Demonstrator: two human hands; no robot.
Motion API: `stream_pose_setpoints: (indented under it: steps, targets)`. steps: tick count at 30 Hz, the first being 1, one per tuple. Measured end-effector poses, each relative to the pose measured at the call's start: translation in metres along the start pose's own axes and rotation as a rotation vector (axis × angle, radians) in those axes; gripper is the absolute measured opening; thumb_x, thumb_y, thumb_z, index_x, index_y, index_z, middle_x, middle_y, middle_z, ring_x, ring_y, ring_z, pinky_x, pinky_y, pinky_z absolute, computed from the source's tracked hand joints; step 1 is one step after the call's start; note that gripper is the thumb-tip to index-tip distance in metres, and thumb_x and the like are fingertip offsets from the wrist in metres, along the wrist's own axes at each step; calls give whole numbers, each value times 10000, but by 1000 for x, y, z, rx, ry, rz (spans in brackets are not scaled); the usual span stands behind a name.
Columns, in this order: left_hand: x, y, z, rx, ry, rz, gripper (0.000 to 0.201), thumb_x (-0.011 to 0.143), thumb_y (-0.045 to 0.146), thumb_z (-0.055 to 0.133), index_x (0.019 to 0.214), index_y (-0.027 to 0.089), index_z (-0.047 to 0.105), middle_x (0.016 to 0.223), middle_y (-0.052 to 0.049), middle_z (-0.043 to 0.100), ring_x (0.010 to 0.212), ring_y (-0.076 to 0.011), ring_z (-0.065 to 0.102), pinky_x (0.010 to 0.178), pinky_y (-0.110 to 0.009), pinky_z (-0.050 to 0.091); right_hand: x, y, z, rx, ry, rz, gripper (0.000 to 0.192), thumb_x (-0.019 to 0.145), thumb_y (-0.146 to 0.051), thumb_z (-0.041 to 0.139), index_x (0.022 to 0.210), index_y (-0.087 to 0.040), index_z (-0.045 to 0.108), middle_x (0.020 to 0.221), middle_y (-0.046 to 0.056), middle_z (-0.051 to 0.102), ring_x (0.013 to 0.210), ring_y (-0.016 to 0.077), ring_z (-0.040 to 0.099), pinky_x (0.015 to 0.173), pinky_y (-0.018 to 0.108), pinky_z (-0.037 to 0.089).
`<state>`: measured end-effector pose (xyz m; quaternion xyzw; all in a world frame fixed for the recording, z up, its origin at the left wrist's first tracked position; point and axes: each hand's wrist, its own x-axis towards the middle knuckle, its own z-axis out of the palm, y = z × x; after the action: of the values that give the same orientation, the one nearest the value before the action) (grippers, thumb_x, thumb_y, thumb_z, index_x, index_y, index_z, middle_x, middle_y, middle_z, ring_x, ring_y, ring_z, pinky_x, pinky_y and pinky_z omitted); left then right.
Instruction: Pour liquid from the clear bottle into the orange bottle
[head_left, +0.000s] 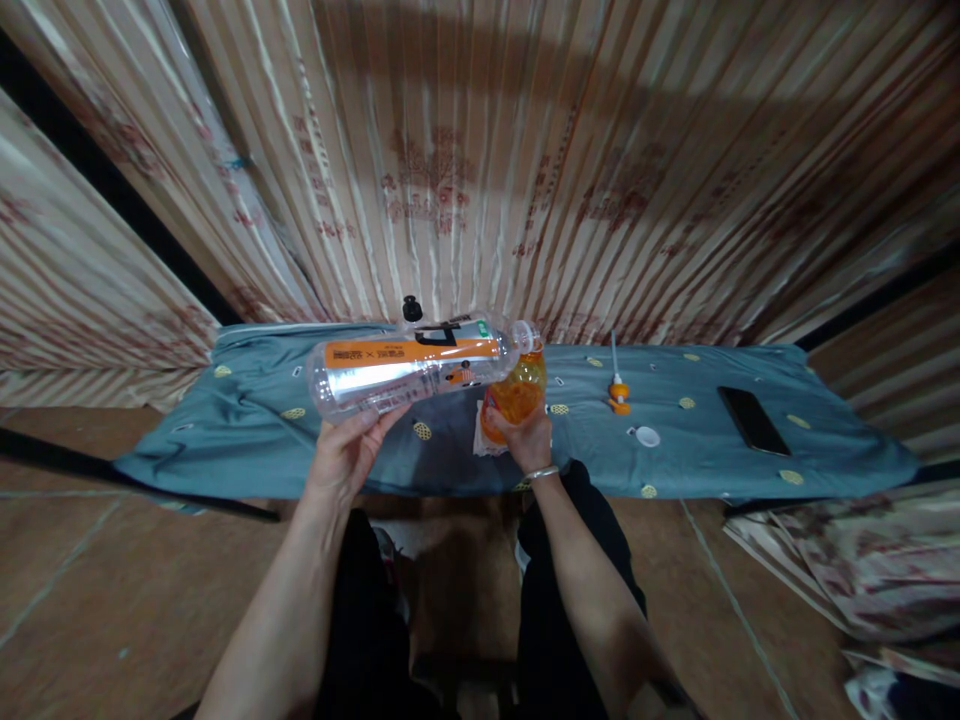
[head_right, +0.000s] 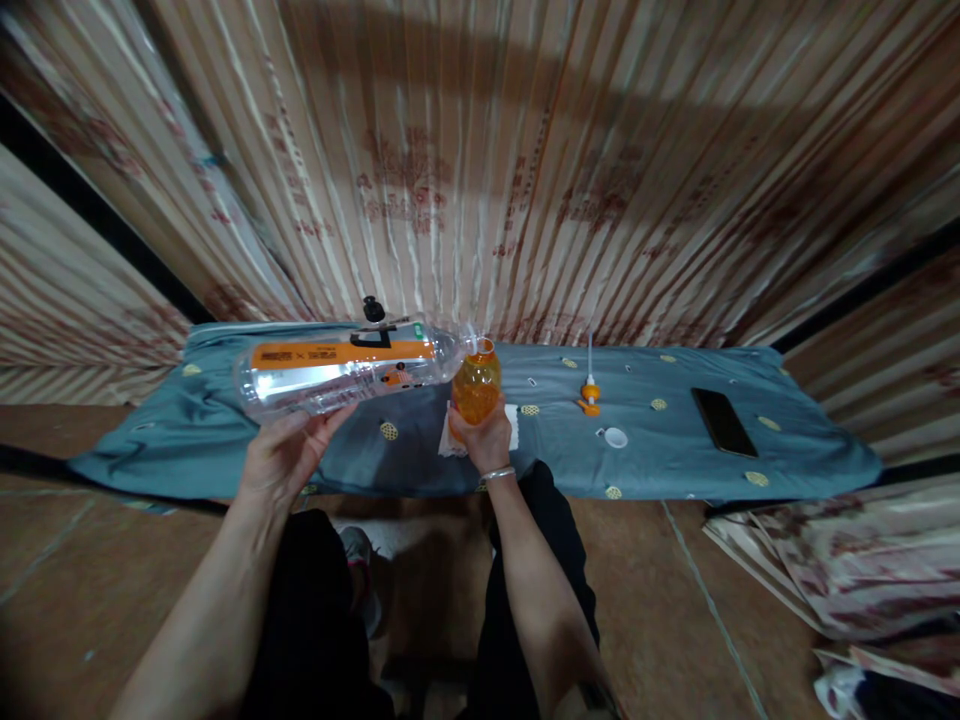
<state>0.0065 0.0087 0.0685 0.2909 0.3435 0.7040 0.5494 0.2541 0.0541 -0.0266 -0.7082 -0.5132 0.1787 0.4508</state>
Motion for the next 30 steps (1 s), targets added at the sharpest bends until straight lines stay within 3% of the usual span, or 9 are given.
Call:
stream_pose_setpoints:
  steps: [11, 16, 30]
  targets:
    - [0, 0, -2, 5, -3, -26, 714, 478, 279, 1035, 1150, 230, 798, 1109, -98, 839, 1178, -364, 769, 1070, -524, 616, -1, -8, -3, 19, -19, 16, 730, 658, -533, 844, 1227, -158, 582, 1075, 183, 813, 1040, 397, 786, 908, 509, 624]
    - [1, -2, -4, 15, -15, -14, 774, 501, 287, 1030, 1227, 220, 772, 1148, -118, 828, 1279, -404, 716, 1117, -564, 578, -1, -7, -3, 6, -26, 21, 751, 651, -541, 853, 1230, -140, 591, 1066, 191, 810, 1032, 392, 787, 912, 494, 621]
    - [1, -3, -4, 6, -22, 3, 777, 522, 268, 1022, 1256, 235, 769, 1166, -121, 830, 1263, -412, 726, 1120, -598, 569, 0, 1, 1, 2, 13, -13, 724, 666, -607, 849, 1200, -185, 604, 1064, 158, 816, 984, 365, 788, 861, 481, 624]
